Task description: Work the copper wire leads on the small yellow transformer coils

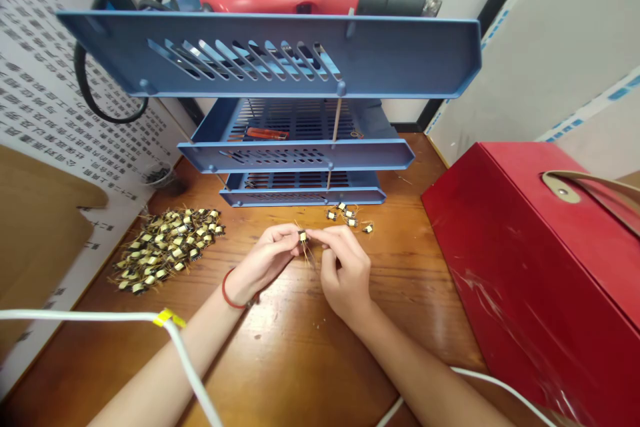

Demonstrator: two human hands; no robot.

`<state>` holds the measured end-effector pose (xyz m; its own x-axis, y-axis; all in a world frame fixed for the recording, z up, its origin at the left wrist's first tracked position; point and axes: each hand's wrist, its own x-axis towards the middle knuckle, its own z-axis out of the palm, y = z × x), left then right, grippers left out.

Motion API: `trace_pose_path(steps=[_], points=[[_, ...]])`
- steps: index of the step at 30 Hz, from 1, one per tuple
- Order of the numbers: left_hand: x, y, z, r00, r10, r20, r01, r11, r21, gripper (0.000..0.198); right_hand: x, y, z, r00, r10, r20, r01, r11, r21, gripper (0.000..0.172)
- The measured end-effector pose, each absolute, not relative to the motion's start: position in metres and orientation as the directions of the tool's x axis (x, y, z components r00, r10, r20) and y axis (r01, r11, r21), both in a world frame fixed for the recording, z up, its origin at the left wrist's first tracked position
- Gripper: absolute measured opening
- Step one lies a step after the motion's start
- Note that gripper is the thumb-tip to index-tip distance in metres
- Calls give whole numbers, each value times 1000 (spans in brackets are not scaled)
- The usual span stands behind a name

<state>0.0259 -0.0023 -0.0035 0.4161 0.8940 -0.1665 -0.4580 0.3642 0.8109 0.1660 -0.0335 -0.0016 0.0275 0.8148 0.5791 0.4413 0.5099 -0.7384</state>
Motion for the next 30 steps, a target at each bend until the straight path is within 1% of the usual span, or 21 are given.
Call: trace_pose_path(steps=[6,14,21,23,25,28,30], points=[[27,-2,-3,396,902,-169,-455,353,817,23,166,-33,-4,-5,860,510,391,471,-791,41],[26,-1,-5,414,896,-162,-440,352,826,23,167,-29,-11,1,937,350,281,336,-899,34],[26,-1,-6,424,889,-174,-437,369,820,23,165,-30,-11,-7,956,292,237,285,-929,29],[26,-1,-4,426,888,-172,-441,369,818,23,165,-31,-12,-18,958,287,232,283,-931,30],[26,-1,-4,431,888,-163,-444,366,818,24,165,-31,-13,-14,949,314,236,308,-922,31],[25,-1,-4,441,886,-145,-446,357,821,21,165,-32,-13,46,932,359,273,334,-902,28],[25,0,-5,451,883,-130,-439,346,829,20,165,-32,-11,58,931,359,304,326,-895,27]])
